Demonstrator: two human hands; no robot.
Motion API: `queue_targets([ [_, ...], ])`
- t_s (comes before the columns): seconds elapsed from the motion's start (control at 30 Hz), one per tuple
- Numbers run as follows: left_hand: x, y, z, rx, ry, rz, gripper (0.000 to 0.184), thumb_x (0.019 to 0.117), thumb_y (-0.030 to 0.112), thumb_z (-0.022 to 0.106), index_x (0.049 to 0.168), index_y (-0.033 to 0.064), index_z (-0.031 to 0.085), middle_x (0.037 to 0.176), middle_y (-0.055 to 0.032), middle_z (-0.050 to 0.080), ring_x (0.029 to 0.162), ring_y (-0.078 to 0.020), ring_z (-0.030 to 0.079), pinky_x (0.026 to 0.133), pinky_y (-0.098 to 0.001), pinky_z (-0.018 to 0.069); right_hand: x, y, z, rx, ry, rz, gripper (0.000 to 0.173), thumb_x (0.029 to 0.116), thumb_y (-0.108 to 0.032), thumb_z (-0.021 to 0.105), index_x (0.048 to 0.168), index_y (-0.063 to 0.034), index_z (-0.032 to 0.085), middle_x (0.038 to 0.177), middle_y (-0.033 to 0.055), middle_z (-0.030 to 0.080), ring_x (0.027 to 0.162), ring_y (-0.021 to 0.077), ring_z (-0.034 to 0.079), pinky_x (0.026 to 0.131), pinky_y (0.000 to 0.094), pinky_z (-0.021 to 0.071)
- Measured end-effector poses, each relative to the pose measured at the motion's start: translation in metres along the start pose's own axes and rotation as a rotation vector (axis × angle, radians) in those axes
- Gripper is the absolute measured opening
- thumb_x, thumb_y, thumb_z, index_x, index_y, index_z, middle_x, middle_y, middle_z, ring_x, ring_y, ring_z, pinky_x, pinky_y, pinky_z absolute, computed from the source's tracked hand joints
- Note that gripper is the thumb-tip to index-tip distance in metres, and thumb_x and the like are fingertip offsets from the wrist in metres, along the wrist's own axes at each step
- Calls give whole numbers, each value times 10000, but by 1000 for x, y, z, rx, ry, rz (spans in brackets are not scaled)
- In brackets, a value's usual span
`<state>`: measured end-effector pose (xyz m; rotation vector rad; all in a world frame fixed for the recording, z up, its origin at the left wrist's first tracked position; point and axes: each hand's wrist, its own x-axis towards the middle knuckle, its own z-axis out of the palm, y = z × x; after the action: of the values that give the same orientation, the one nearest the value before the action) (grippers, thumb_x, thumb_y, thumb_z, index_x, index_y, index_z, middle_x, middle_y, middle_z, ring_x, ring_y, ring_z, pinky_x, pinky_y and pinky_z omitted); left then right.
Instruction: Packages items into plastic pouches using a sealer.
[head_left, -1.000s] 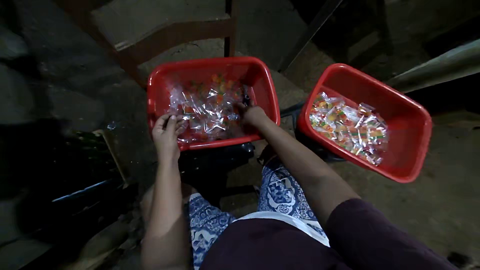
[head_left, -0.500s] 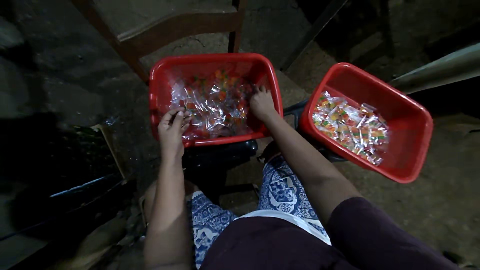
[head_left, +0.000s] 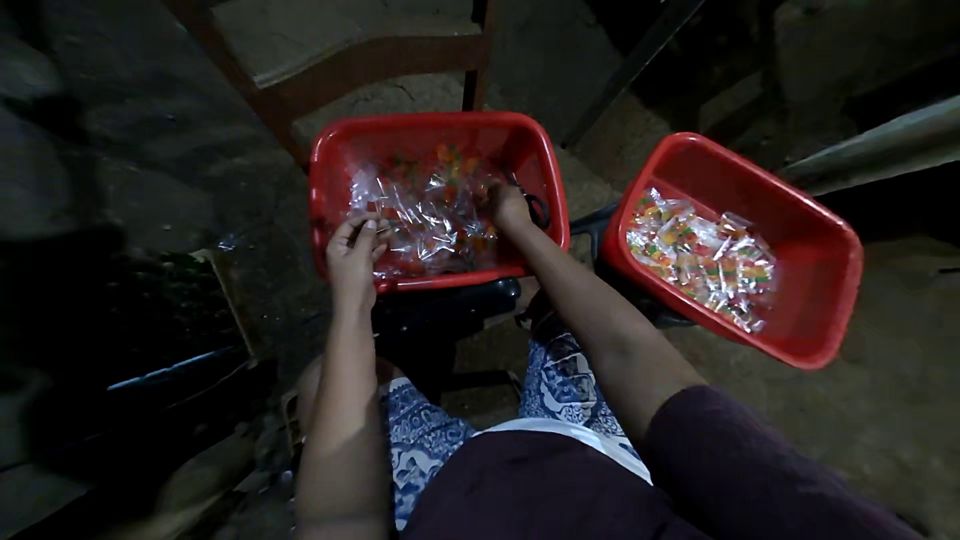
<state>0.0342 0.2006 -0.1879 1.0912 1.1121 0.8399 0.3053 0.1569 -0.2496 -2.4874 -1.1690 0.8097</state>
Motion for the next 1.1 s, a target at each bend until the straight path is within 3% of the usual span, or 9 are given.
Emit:
queue_targets([
  [0.1,-5,-1,0,67,-61,146,242,1065,112,513,1255,-7,604,1169,-77,673,1011,-109,675,905,-302,571,-19,6,-21,359,120,-45,292,999,-165,607,1206,35,662,1099,230,696,1025,357,680,934,556,527],
  [0.2,-31,15,8,238,-176,357,264,1047,121,558,1255,-14,648,1223,-109,686,1037,-103,678,930,-294,559,-63,2,-42,751,200,-205,143,999,-104,603,1047,30,624,921,96,648,792,131,635,755,330,561],
  [0.3,-70,31,36,401,-264,518,320,982,114,660,1275,-14,663,1269,-150,667,1007,-141,690,876,-302,586,-129,-19,-66,912,215,-324,31,992,-64,588,974,-38,584,827,1,621,674,36,588,631,215,524],
  [0.4,-105,35,66,508,-270,649,557,888,141,784,1384,-29,597,1364,-208,626,1124,-255,692,946,-397,581,-191,-41,-78,856,226,-428,33,994,-66,585,1007,-40,602,872,1,648,706,28,608,660,211,544],
  [0.5,-127,32,79,400,-131,757,506,840,5,759,1324,-71,630,1224,-208,701,1072,-230,713,937,-362,572,-228,-53,-77,802,218,-604,67,980,-68,594,1002,-16,628,904,28,664,744,47,643,687,232,574],
  [0.6,-150,42,74,73,-186,534,284,915,-25,681,1199,-38,683,1022,-50,740,882,-46,702,825,-232,594,-250,-51,-84,794,221,-753,155,971,-127,639,1081,-19,659,1017,34,661,827,43,633,713,207,554],
  [0.73,-183,59,56,-199,-382,234,194,975,-9,593,1139,31,690,967,-5,722,815,-91,700,758,-280,615,-275,-37,-99,787,190,-669,350,964,-182,660,1272,-26,600,1125,49,637,910,72,620,769,237,537],
  [0.9,-223,71,43,-172,-436,210,225,1021,21,533,1186,22,685,1030,-21,727,847,-87,700,784,-270,608,-312,-28,-94,876,20,-605,131,973,-97,646,1089,-39,668,895,-1,663,767,49,625,714,227,547],
  [1.1,-255,66,45,-69,-301,273,199,1040,58,545,1157,-10,692,1017,-26,725,806,-72,697,745,-262,611,-341,-15,-78,881,147,-680,86,973,-130,653,994,-53,686,941,8,638,747,30,592,658,185,509],
])
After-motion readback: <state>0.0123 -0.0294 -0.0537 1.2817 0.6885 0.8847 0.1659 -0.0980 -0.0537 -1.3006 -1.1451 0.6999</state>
